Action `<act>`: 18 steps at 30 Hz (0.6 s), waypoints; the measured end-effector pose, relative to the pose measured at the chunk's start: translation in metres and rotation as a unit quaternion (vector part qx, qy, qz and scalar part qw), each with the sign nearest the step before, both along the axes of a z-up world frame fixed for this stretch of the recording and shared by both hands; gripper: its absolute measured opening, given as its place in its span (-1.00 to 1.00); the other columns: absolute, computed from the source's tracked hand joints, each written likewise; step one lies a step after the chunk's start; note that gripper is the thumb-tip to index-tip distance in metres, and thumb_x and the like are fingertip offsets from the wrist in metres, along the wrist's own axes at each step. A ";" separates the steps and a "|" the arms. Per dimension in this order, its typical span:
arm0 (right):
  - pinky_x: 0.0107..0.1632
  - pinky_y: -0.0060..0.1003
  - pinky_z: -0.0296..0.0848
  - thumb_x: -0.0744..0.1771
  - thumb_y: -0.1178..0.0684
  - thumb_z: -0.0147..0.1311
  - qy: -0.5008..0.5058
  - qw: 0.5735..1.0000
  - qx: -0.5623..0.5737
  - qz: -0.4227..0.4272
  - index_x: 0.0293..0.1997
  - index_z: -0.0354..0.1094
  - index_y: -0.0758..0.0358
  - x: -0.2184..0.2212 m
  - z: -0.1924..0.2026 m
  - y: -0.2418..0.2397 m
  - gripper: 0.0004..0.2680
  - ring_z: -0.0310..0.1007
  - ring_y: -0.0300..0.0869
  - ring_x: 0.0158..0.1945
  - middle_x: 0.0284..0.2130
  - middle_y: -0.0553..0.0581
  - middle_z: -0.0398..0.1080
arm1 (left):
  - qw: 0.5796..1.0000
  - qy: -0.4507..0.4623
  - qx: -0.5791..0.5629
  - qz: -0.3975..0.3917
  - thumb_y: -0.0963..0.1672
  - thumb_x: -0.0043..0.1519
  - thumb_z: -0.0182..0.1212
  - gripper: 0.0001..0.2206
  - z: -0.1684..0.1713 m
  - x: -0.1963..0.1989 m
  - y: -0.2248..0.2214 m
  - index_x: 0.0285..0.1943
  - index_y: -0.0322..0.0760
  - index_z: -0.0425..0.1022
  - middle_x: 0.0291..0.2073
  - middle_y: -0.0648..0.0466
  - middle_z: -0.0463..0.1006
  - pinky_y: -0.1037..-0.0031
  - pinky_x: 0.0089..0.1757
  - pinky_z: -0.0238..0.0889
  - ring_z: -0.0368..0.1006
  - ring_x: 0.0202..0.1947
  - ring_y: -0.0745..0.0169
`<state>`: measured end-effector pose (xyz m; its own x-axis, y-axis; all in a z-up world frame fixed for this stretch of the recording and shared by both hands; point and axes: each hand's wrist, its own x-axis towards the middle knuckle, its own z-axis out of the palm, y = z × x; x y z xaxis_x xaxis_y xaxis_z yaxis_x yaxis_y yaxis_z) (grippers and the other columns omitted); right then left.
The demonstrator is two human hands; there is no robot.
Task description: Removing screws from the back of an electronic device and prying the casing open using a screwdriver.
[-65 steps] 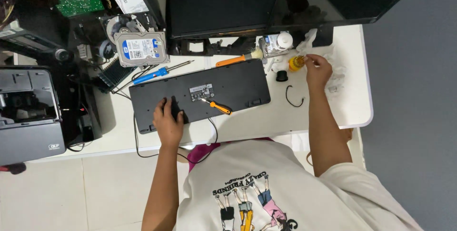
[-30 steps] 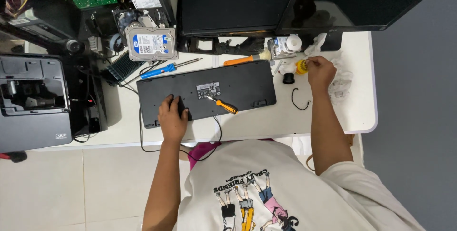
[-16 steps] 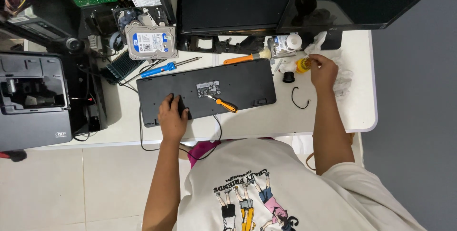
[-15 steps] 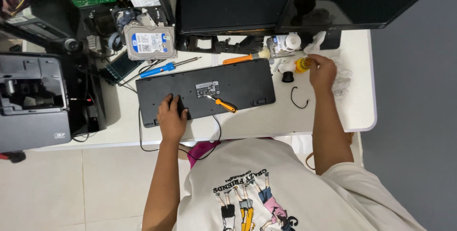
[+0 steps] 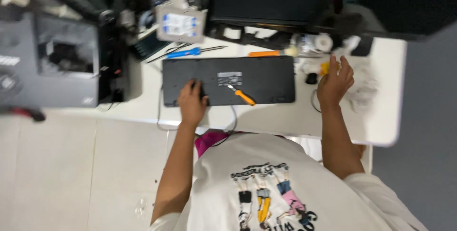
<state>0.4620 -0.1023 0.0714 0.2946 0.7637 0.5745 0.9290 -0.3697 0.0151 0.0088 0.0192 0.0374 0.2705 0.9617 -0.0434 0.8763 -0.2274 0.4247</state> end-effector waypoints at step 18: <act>-0.03 -0.16 0.53 0.31 -0.17 0.18 0.188 0.900 -0.343 0.191 0.06 0.37 -0.30 -0.210 -0.048 0.061 -0.77 0.56 -0.15 -0.05 -0.15 -0.16 0.44 | 0.996 -0.024 -0.070 -0.056 -0.06 0.21 0.30 -0.39 0.026 -0.040 -0.037 0.42 -0.41 0.27 0.46 -0.15 0.14 0.05 0.35 -0.12 -0.03 0.49 -0.17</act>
